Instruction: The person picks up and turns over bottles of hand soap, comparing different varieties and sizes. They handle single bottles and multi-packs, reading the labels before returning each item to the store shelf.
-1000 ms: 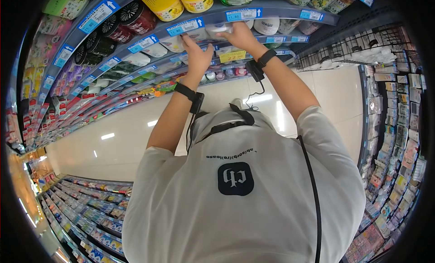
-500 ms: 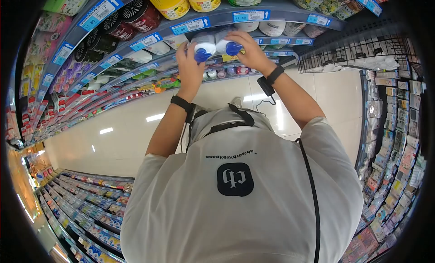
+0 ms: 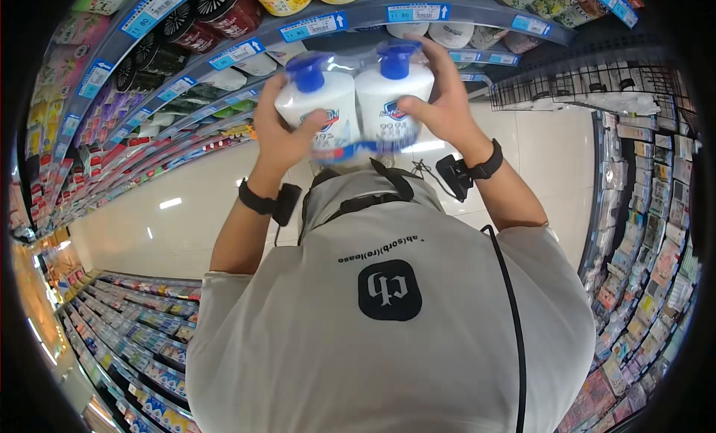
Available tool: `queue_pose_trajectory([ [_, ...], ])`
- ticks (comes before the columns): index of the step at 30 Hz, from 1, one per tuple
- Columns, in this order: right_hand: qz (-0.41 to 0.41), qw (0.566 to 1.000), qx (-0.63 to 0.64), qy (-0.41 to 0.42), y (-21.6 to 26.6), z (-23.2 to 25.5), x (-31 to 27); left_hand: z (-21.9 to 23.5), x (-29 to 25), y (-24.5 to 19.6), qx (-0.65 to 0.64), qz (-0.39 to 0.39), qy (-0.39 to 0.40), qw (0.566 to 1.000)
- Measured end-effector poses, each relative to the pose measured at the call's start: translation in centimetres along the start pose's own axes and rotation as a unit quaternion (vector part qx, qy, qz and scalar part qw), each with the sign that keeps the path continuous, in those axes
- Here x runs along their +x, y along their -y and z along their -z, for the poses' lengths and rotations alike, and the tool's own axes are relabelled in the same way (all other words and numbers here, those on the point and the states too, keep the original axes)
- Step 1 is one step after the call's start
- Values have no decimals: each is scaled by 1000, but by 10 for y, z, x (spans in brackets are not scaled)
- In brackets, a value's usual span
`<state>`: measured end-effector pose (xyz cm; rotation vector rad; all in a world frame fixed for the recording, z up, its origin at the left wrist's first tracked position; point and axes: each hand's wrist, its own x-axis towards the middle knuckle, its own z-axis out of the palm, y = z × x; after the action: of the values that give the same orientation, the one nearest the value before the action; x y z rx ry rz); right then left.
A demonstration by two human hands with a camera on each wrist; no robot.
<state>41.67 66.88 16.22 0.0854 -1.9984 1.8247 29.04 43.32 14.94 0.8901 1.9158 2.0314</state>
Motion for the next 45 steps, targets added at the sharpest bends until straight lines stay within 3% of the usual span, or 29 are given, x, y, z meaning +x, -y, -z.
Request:
queue_pose_trajectory([
  [2, -152, 986, 15, -59, -10, -11, -16, -11, -3, -4, -32, 35, -29, 998],
  [3, -149, 983, 96, -38, -12, -14, -15, -11, -5, 1, -37, 115, -45, 992],
  [4, -149, 983, 96, -43, -19, -20, -17, -10, -7, 6, -42, 194, -60, 978],
  [6, -357, 908, 204, -77, -40, -36, -29, -10, -15, 19, -59, 235, -74, 967],
  [8, -367, 904, 201, -91, -49, -48, -35, -4, -21, 39, -145, 364, -64, 918],
  [10, -390, 890, 205, -117, -48, -57, -32, -1, -21, 38, -138, 362, -67, 920],
  [16, -356, 908, 193, -108, -33, -72, -21, 21, -17, 21, -152, 361, -46, 919],
  [18, -343, 909, 199, -128, -32, -75, -19, 32, -16, 19, -248, 388, -7, 888],
  [22, -338, 910, 191, -143, -32, -82, -16, 41, -25, 11, -263, 412, 22, 872],
  [26, -355, 906, 156, -168, -35, -94, -16, 48, -24, 12, -241, 375, 42, 894],
  [28, -314, 929, -72, -183, -37, -105, -18, 48, -20, 8, -242, 362, 43, 899],
  [30, -324, 935, 50, -133, -18, -117, -22, 45, -17, 5, 0, 210, 92, 973],
  [31, -307, 942, 77, -112, -31, -124, -25, 36, -15, -13, 129, 125, 97, 979],
  [33, -289, 947, 103, -91, -39, -134, -26, 16, -20, -40, 276, 140, 131, 942],
  [34, -303, 921, 234, -72, -27, -137, -20, 10, -22, -44, 351, 122, 151, 916],
  [35, -311, 878, 360, -51, -19, -137, -18, 6, -23, -49, 350, 121, 154, 916],
  [38, -270, 886, 375, -23, -16, -128, -18, 1, -23, -55, 382, 65, 179, 904],
  [40, -283, 888, 356, -63, -6, -125, -15, 3, -27, -54, 387, -69, 163, 905],
  [42, -295, 845, 426, -133, -9, -111, -15, 16, -23, -52, 403, -89, 180, 893],
  [44, -309, 837, 427, -148, -13, -102, -22, 36, -16, -41, 262, -108, 262, 923],
  [45, -336, 818, 442, -151, -14, -99, -25, 41, -15, -39, 301, -115, 193, 927],
])
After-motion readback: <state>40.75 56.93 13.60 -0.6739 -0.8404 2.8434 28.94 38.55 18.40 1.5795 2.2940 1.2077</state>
